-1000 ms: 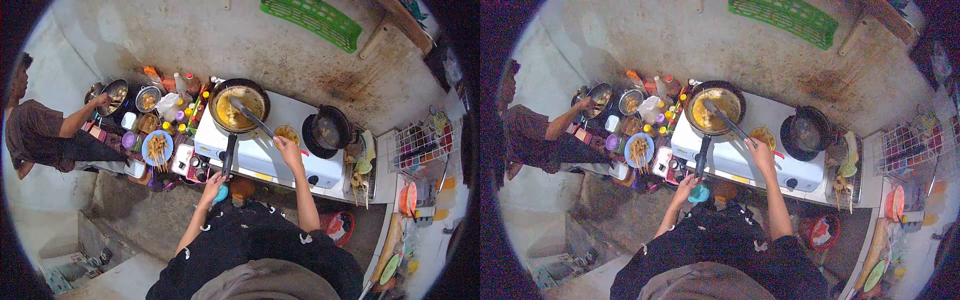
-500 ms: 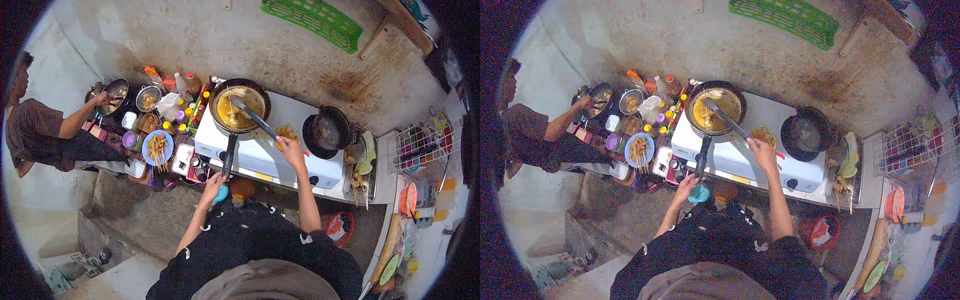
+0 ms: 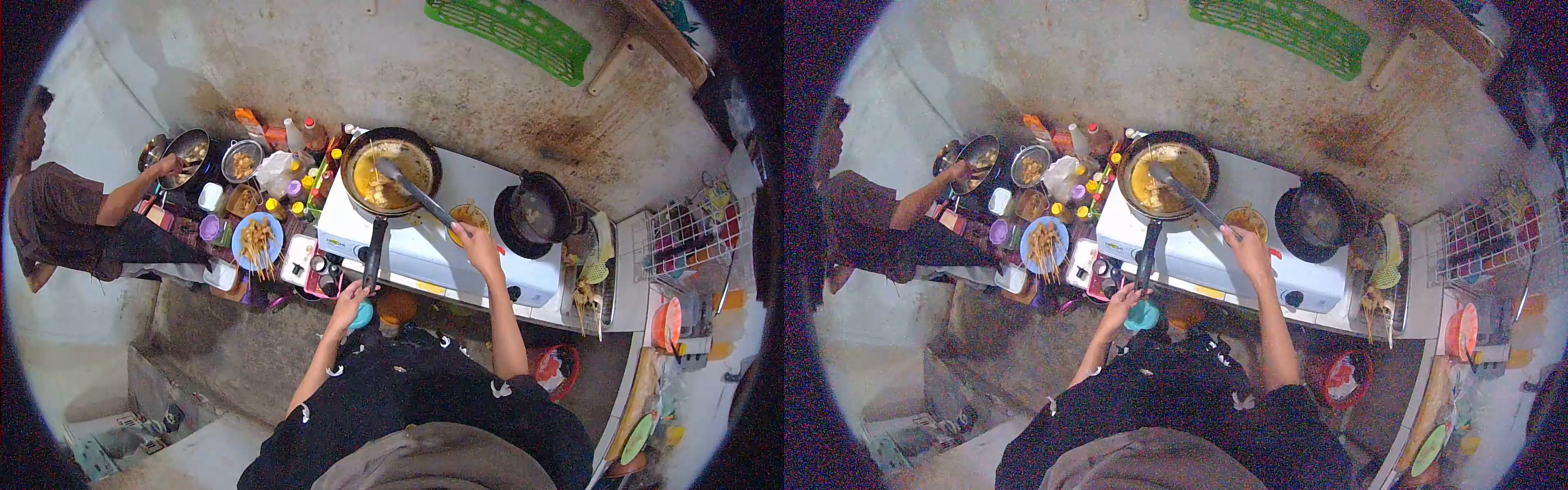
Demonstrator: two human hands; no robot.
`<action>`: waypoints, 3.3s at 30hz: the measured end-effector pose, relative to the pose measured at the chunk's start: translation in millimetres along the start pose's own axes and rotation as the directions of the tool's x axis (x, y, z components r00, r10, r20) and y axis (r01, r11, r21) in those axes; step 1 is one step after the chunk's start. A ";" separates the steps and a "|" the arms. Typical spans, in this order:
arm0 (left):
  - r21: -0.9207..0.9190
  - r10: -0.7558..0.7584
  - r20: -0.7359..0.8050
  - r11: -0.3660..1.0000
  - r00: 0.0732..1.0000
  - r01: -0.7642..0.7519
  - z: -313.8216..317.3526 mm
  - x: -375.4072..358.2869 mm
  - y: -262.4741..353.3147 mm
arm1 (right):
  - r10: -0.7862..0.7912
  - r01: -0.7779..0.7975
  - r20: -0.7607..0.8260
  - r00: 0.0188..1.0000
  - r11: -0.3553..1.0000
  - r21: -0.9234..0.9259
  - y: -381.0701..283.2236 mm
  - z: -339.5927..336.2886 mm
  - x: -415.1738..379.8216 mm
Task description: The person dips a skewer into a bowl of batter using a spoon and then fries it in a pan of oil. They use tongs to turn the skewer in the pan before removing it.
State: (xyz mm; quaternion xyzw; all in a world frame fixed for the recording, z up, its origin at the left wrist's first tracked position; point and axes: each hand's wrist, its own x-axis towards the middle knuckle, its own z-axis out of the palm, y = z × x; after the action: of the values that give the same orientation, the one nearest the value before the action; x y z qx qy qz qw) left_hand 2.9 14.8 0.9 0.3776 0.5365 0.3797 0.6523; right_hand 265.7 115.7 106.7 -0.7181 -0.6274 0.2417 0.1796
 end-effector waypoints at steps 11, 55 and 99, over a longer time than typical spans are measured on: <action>-0.046 0.031 0.016 0.998 0.999 -0.031 -2.4 4.8 -10.3 | -0.030 0.034 -0.029 0.999 0.991 0.132 1.8 8.1 0.7; -0.005 0.006 -0.005 1.000 1.000 -0.006 0.6 0.0 0.9 | 0.043 -0.051 0.108 0.993 0.996 0.068 -5.3 -17.3 -1.0; -0.080 0.063 0.035 0.995 0.997 -0.060 -2.5 7.7 -14.4 | -0.029 0.032 -0.029 0.999 0.994 0.101 18.0 25.4 9.9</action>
State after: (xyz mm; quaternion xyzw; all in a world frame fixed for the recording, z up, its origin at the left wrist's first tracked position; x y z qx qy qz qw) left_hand 2.8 15.7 -15.6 0.3751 0.4968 0.4134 0.6645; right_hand 266.7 121.7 74.6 -0.7016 -0.6227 0.2604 0.2283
